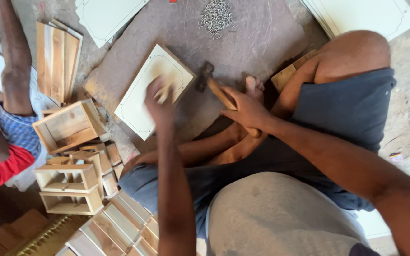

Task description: The person assembles small wooden boxes by placing white panels onto wooden frames and hammering nails to secure them. The person repeatedly picks up frames and panels, aligns them, and uses a hammer to drive nails into the wood.

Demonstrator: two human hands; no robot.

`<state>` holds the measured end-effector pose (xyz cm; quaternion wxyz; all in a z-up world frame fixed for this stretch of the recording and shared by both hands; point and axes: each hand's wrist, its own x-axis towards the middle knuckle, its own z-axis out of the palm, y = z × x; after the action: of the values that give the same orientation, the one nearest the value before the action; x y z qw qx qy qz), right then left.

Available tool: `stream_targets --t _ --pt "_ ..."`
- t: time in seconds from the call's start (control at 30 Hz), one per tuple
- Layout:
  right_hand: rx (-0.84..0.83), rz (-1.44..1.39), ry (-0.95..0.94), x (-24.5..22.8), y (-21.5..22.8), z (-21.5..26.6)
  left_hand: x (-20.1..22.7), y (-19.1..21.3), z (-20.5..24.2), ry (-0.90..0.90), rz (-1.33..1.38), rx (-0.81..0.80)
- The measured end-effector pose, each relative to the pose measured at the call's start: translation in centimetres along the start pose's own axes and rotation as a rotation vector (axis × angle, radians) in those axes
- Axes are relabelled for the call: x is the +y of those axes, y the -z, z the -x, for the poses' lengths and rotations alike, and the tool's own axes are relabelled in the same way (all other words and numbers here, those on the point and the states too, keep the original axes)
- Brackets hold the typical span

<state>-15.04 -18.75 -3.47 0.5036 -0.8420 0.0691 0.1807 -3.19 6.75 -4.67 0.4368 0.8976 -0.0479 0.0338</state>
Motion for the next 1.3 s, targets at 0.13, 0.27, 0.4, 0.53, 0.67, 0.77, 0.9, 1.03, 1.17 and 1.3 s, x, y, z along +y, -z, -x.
stream_targets --t 0.13,0.27,0.4,0.53,0.67,0.77,0.9,1.03,1.17,1.3 --pt "-0.037 0.088 -0.049 2.0 -1.9 -2.5 3.4 -9.6 -5.5 -0.101 0.058 -0.258" --pt "0.35 0.488 0.258 4.8 -3.2 -3.1 2.3 -16.2 -7.8 -0.248 -0.295 -0.249" --pt "0.293 0.402 0.222 4.5 -3.3 -2.9 0.6 -19.1 -8.6 -0.2 -0.597 -0.303" --pt "0.061 0.313 0.003 2.3 -1.5 -4.4 1.5 -19.3 -11.2 -0.109 -0.5 -0.311" --pt "-0.164 0.082 -0.11 2.5 -1.8 -1.1 3.8 -16.4 -7.0 -0.045 -0.074 -0.328" --pt "-0.28 0.004 -0.25 3.0 -1.1 -4.2 5.4 -12.2 -6.2 0.131 0.224 -0.321" --pt "0.079 0.276 0.194 4.8 -2.9 -4.8 1.5 -4.1 -2.7 0.272 0.579 -0.214" --pt "-0.117 -0.182 -0.022 7.0 -4.1 -3.3 -3.8 1.3 0.5 0.103 0.527 -0.074" --pt "-0.177 -0.55 -0.186 4.9 -2.3 -3.9 -3.8 3.0 -1.1 0.226 0.546 0.001" --pt "-0.37 -0.777 -0.429 3.9 -1.4 -2.1 -3.2 1.8 -0.3 -0.043 0.228 -0.076"
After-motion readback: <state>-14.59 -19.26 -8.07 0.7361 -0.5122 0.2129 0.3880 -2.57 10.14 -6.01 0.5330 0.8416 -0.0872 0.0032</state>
